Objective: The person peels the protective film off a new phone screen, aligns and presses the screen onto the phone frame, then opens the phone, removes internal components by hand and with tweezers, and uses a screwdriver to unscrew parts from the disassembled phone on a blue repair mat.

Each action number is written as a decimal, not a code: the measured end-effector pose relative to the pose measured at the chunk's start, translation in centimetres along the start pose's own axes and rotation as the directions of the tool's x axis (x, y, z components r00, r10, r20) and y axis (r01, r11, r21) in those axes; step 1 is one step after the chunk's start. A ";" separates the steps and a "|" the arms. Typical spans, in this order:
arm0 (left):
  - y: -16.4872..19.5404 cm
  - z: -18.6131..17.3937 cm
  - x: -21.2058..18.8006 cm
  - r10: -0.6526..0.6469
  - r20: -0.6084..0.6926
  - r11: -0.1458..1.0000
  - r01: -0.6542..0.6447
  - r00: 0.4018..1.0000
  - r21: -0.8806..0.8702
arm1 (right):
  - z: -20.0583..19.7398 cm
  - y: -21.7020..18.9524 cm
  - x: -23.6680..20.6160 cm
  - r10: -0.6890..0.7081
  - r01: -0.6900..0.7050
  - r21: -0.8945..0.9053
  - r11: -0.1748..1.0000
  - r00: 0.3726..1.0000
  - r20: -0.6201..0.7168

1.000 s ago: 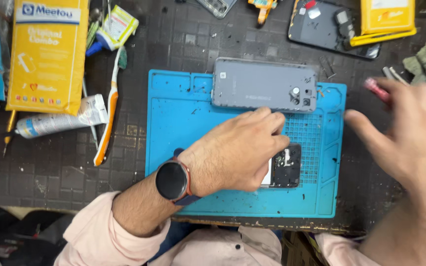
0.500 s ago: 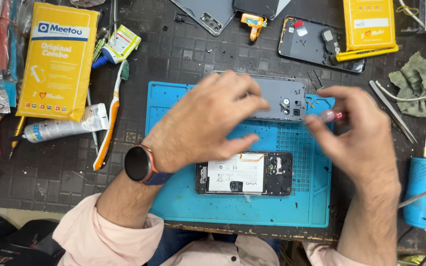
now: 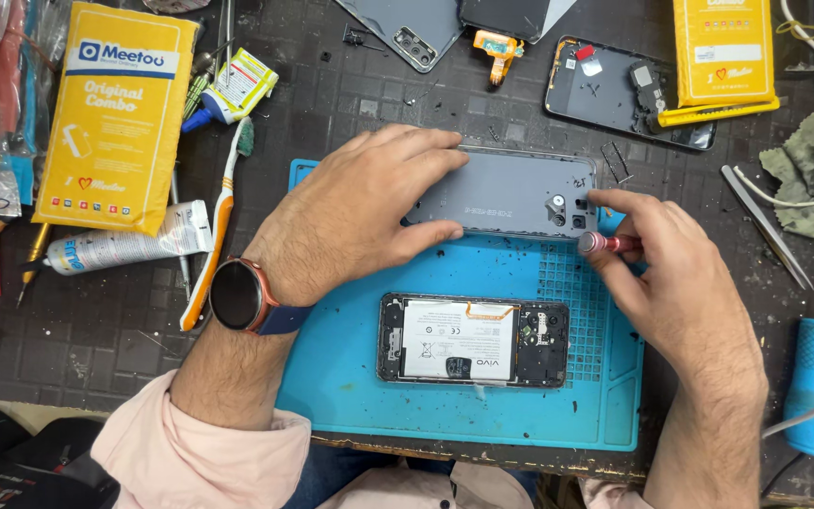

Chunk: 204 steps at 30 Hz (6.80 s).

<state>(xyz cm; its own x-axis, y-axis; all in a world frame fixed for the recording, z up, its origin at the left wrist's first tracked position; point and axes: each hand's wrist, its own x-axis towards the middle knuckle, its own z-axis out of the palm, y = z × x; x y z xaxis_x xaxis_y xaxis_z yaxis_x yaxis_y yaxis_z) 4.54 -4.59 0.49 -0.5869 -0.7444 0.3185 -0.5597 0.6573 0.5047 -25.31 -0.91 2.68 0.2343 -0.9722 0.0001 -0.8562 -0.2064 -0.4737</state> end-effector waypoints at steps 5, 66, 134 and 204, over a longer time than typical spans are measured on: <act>-0.4 0.6 0.0 -0.009 0.015 0.998 0.008 1.000 0.059 | 0.5 -0.1 0.1 0.019 -0.019 0.012 1.000 1.000 -0.015; -1.4 0.4 -1.4 -0.025 -0.016 0.998 0.024 1.000 -0.055 | 5.2 12.4 -3.8 -0.034 0.087 0.064 0.994 0.811 -0.584; 4.9 2.8 -0.5 -0.007 0.589 0.999 0.025 0.808 -0.022 | 6.4 -1.2 1.5 -0.021 0.186 0.457 0.870 0.940 -0.341; 4.6 3.5 -1.2 0.054 0.273 0.995 -0.030 0.960 -0.092 | 7.3 -2.5 -7.4 0.375 -0.064 0.626 0.778 0.846 -0.380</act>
<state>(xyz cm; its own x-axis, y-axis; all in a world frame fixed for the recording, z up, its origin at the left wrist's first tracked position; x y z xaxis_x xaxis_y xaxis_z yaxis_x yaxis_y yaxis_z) 0.62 -0.23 -0.36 -0.7539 -0.6470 0.1142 -0.4854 0.6657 0.5667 -21.58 7.63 -2.54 -0.2979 -0.9416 0.1569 -0.3926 -0.0290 -0.9192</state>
